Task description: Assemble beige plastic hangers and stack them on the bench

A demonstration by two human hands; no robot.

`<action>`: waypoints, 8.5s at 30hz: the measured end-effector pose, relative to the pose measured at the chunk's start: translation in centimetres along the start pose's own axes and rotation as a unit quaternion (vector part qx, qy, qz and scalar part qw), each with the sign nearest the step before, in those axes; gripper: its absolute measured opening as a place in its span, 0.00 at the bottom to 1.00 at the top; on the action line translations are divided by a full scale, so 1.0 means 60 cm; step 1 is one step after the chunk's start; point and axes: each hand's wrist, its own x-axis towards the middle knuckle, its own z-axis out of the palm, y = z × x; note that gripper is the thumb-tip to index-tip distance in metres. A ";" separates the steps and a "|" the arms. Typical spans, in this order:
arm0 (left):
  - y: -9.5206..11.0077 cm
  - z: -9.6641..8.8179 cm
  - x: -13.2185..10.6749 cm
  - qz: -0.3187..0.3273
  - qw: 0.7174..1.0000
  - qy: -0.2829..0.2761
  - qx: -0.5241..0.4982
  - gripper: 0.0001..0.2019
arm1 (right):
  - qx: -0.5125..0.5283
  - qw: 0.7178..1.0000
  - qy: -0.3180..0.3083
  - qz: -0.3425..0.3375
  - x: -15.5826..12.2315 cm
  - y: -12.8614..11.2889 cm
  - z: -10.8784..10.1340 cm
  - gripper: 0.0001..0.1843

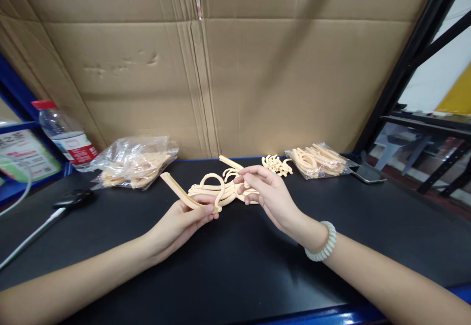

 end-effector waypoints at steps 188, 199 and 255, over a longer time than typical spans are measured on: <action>0.027 -0.080 0.060 0.179 0.589 -0.126 0.778 0.30 | -0.676 0.699 -0.160 -0.167 0.075 0.075 -0.111 0.27; 0.025 -0.079 0.057 0.191 0.598 -0.102 0.772 0.28 | -0.676 0.701 -0.146 -0.174 0.071 0.073 -0.109 0.26; 0.023 -0.085 0.050 0.322 0.620 -0.010 0.715 0.11 | -0.691 0.671 0.028 -0.266 0.119 0.000 -0.214 0.15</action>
